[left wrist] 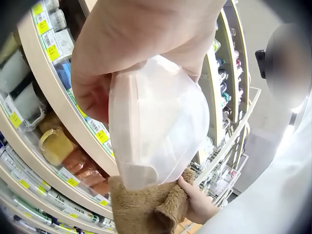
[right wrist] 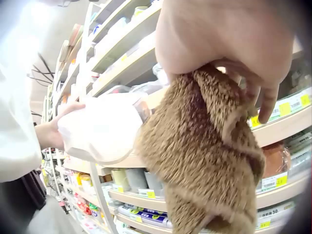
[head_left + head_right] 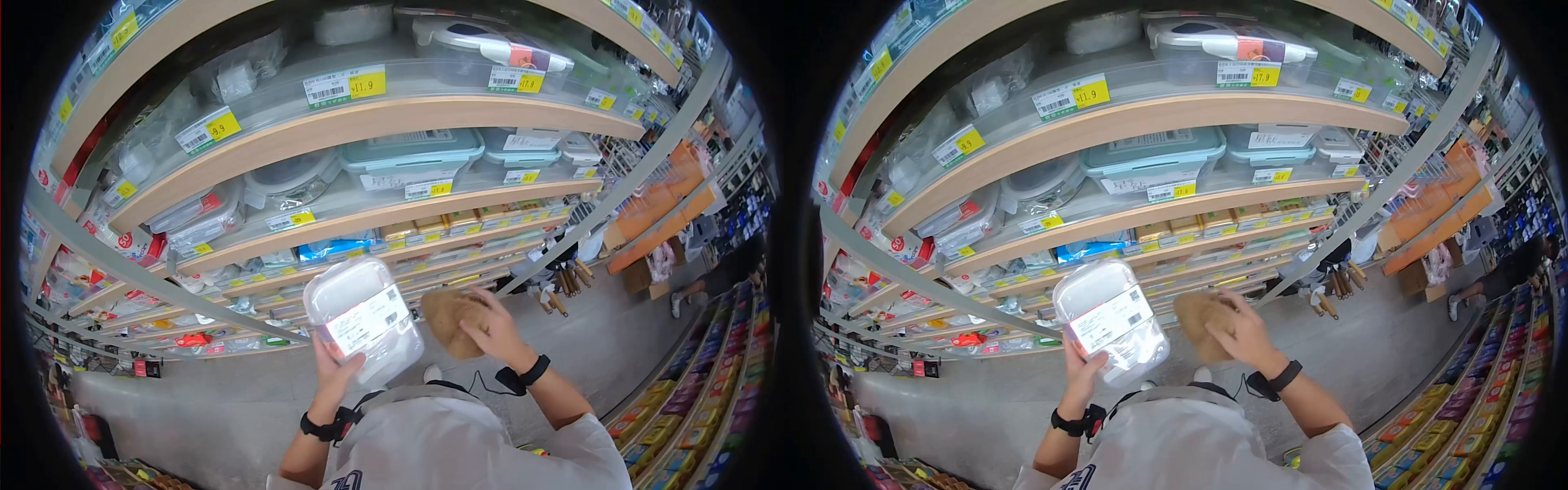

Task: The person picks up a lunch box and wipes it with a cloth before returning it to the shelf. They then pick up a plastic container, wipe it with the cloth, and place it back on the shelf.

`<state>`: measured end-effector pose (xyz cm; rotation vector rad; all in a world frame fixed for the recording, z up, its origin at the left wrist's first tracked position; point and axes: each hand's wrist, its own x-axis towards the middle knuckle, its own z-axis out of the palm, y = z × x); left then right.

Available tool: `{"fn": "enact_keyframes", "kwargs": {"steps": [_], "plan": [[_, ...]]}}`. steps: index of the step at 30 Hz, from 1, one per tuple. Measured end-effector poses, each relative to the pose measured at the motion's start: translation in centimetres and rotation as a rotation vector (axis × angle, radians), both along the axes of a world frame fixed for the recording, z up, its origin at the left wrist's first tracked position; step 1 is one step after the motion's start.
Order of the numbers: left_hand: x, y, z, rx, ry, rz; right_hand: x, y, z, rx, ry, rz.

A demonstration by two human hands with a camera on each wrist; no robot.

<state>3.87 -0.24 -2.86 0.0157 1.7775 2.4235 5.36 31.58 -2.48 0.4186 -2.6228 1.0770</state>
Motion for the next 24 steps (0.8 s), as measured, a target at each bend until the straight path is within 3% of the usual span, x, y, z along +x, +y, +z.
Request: {"fn": "enact_keyframes", "kwargs": {"steps": [2,3,5,6,7,9,16,22,24], "plan": [[0.3,-0.4,-0.3,-0.002,0.022,0.012,-0.6,2.0,-0.4,0.271,0.131,-0.311],[0.4,-0.5,-0.3,0.005,0.024,0.014,-1.0,2.2,-0.1,0.277,0.135,-0.309],[0.6,-0.8,-0.3,-0.068,0.057,0.024,-2.4,2.6,0.8,-1.253,-0.338,-0.266],[0.7,-0.9,-0.4,-0.064,0.064,0.027,-3.5,3.5,0.5,-1.496,-0.402,-0.186],[0.9,-1.0,-0.5,-0.035,0.029,0.031,-4.4,4.0,0.3,-1.492,-0.395,-0.177],[0.9,-0.9,-0.3,0.0,0.008,0.044,-6.4,4.0,1.0,-1.777,-0.493,0.009],[1.7,-1.4,1.5,0.063,0.02,0.072,-14.6,3.3,-2.4,-1.821,-0.516,0.019],[2.6,-2.1,2.5,0.148,0.053,0.113,-19.4,7.4,-2.8,-1.803,-0.481,-0.031],[3.1,-2.4,2.3,0.178,0.024,0.125,-20.2,8.6,-3.0,-1.623,-0.527,-0.079]]}}
